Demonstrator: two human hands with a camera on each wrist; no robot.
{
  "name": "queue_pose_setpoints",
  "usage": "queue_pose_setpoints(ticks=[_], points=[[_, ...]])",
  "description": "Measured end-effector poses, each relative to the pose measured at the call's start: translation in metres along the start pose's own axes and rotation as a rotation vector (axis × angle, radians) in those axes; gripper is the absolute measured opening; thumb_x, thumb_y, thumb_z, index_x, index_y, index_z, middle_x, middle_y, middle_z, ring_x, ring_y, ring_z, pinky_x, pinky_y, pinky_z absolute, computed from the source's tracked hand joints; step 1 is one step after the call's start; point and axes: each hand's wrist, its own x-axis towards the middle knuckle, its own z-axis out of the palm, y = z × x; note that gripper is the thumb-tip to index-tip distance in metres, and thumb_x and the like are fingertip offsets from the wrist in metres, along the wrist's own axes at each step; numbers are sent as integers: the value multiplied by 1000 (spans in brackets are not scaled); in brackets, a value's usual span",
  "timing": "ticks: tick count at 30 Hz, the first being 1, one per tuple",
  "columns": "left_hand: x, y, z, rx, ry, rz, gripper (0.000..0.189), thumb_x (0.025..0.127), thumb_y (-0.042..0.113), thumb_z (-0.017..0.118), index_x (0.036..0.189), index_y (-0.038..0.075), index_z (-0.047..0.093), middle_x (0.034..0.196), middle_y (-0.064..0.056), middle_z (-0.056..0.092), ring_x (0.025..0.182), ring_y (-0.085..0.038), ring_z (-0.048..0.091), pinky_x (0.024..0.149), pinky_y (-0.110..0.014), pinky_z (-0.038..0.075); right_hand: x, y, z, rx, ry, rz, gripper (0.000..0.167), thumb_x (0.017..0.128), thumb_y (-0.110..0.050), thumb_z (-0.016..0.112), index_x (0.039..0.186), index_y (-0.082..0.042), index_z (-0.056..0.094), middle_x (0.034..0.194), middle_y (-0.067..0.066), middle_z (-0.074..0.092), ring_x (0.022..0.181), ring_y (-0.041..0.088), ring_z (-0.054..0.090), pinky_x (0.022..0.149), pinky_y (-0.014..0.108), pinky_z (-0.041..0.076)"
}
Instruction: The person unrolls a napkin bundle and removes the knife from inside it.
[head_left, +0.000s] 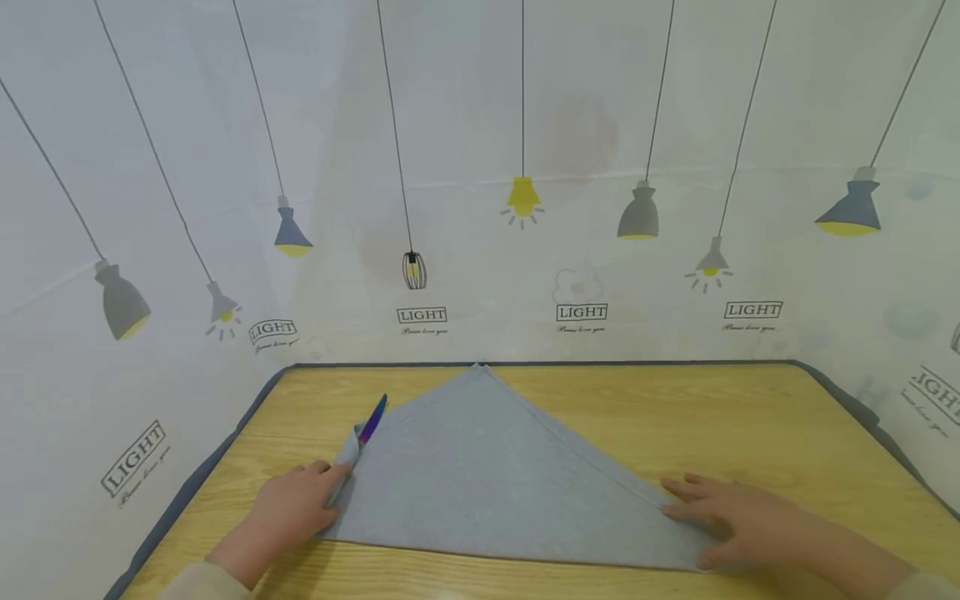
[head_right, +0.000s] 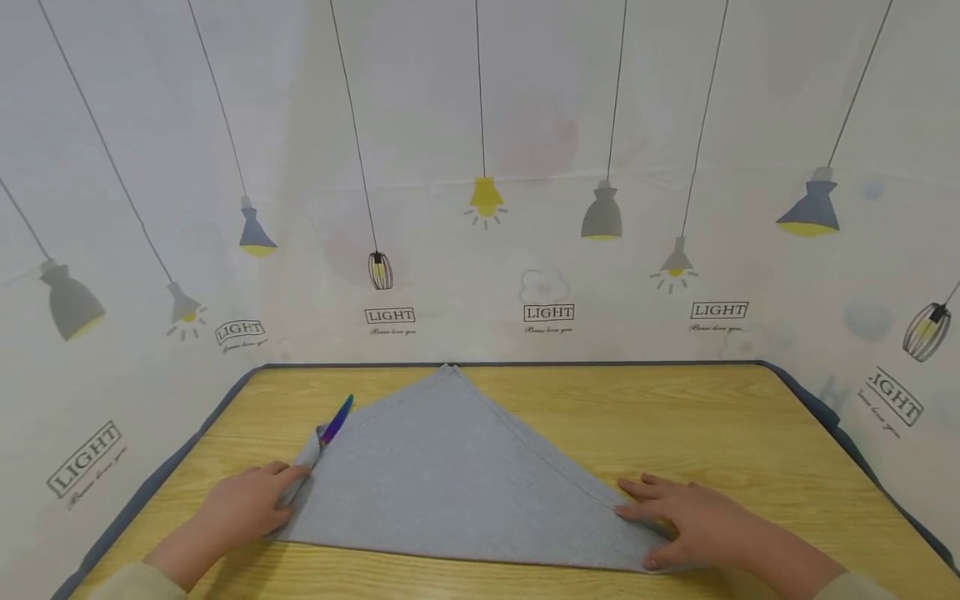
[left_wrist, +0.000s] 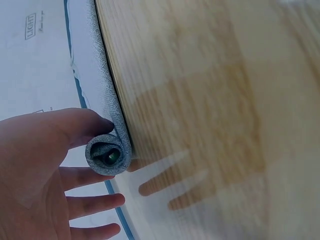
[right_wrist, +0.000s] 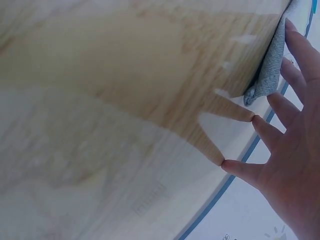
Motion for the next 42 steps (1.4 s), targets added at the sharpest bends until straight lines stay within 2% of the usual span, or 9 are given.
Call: queue_pose_setpoints(ticks=[7,15,21,24,28,33,35,38,42], points=[[4,-1,4,9,24,23,46,82,21,75,125,11,62,113,-11,63,94,-32,62,71,-51,52,-5,1,-5,-29,-12,-11,64,82,-62,63,136,-27,59,150,5,42,132,41,40,91,50,47],[4,1,1,3,21,18,44,84,20,72,125,11,63,114,-13,63,96,-33,62,70,-52,52,-8,5,-7,8,-47,10,66,82,-62,62,137,-27,58,150,9,41,132,44,38,92,52,46],[1,4,1,8,27,22,43,84,23,70,125,12,63,110,-11,63,91,-32,62,69,-51,52,-13,12,-4,-14,-22,-20,65,84,-61,61,138,-26,58,150,8,41,132,42,39,93,50,46],[1,6,1,1,-10,11,46,84,26,70,127,12,62,111,-11,62,93,-32,61,71,-52,51,-16,17,-1,-47,-2,-38,65,85,-61,60,138,-26,57,150,8,41,132,38,40,92,48,47],[1,8,0,-11,-44,6,49,84,27,71,129,12,61,114,-12,61,97,-33,60,73,-54,51,-19,22,1,-59,-15,-12,66,84,-64,58,140,-30,55,152,5,40,133,37,40,91,50,47],[0,10,1,-5,-11,35,47,82,24,73,127,12,63,115,-11,62,98,-34,61,71,-53,51,-24,27,1,-49,-19,-12,65,85,-63,59,141,-30,54,153,3,37,135,35,37,89,53,47],[0,11,2,-1,-7,41,46,82,25,73,126,13,64,114,-11,63,98,-34,61,70,-53,51,-27,28,0,-56,-11,-20,65,85,-62,59,141,-29,54,153,1,37,138,29,35,89,51,48],[0,12,2,4,-14,46,44,83,25,74,124,14,64,113,-11,63,98,-33,61,71,-53,51,-30,30,-1,-60,-1,-34,65,85,-61,59,141,-28,54,154,0,36,138,26,34,89,49,48],[0,13,2,3,-16,52,41,83,23,74,122,13,66,112,-10,63,98,-33,61,70,-53,51,-32,31,-2,-44,-15,-24,65,85,-60,60,141,-28,53,154,0,34,136,32,36,87,51,48]])
